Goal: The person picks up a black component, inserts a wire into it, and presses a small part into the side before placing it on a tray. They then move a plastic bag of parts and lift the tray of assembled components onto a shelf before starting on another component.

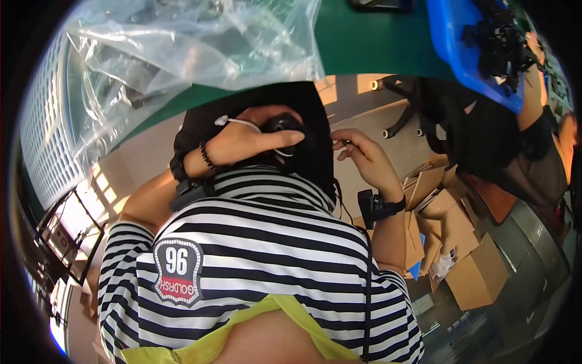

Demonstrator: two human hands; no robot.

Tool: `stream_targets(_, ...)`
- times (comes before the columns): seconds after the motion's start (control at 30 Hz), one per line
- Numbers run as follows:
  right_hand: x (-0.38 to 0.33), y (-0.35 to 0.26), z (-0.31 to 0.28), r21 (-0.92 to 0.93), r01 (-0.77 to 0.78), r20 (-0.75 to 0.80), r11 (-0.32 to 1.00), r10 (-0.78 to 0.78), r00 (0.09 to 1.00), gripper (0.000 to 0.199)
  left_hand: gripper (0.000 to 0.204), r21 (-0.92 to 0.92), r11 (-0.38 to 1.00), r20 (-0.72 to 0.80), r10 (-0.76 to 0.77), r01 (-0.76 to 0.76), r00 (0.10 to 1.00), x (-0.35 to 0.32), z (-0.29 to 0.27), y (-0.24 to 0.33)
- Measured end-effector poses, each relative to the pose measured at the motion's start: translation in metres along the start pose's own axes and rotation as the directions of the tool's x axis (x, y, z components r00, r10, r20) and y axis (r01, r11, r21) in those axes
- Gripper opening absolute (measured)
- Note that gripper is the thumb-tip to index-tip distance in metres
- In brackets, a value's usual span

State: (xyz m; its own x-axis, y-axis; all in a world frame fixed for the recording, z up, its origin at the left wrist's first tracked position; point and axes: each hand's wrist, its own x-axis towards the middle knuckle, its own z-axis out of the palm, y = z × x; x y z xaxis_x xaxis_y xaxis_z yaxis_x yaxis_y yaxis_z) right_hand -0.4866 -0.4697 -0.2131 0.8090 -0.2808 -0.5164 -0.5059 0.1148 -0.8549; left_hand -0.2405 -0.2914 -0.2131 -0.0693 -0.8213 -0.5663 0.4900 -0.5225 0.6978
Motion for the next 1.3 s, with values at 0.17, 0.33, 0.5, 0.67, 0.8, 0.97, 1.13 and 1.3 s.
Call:
stream_targets(0.17, 0.001, 0.000, 0.006, -0.004, -0.060, 0.083, 0.998, 0.060, 0.995, 0.029, 0.039, 0.184, 0.981, -0.046, 0.078, -0.068, 0.996, 0.003, 0.002, -0.005)
stream_targets(0.33, 0.004, -0.018, 0.015, -0.036, -0.046, -0.120, 0.998, 0.042, 0.992, 0.028, 0.047, 0.204, 0.975, -0.058, 0.099, -0.085, 0.993, 0.001, 0.004, -0.006)
stream_targets(0.5, 0.006, -0.043, 0.022, -0.101, 0.046, -0.186, 0.994, -0.064, 0.981, 0.025, 0.039, 0.246, 0.968, -0.018, 0.053, -0.047, 0.998, 0.001, -0.001, -0.002)
stream_targets(0.67, 0.014, -0.066, 0.038, -0.180, 0.241, -0.116, 0.954, -0.264, 0.958, 0.022, 0.040, 0.241, 0.969, 0.013, 0.062, -0.064, 0.998, 0.003, -0.001, -0.003)
stream_targets(0.8, 0.017, -0.067, 0.051, -0.201, 0.293, -0.171, 0.935, -0.328, 0.929, 0.022, 0.041, 0.228, 0.970, 0.041, 0.072, -0.079, 0.997, 0.005, -0.002, -0.004)
stream_targets(0.97, 0.017, -0.071, 0.053, -0.273, 0.311, -0.133, 0.910, -0.356, 0.925, 0.022, 0.047, 0.191, 0.977, 0.053, 0.085, -0.094, 0.995, 0.005, -0.003, -0.007)
stream_targets(1.13, 0.019, -0.074, 0.054, -0.347, 0.328, -0.092, 0.879, -0.380, 0.921, 0.020, 0.049, 0.163, 0.982, 0.077, 0.081, -0.093, 0.994, 0.006, -0.004, -0.008)
stream_targets(1.3, 0.021, -0.074, 0.052, -0.434, 0.385, -0.039, 0.814, -0.444, 0.895, 0.019, 0.043, 0.162, 0.983, 0.127, 0.064, -0.084, 0.990, 0.005, -0.007, -0.006)
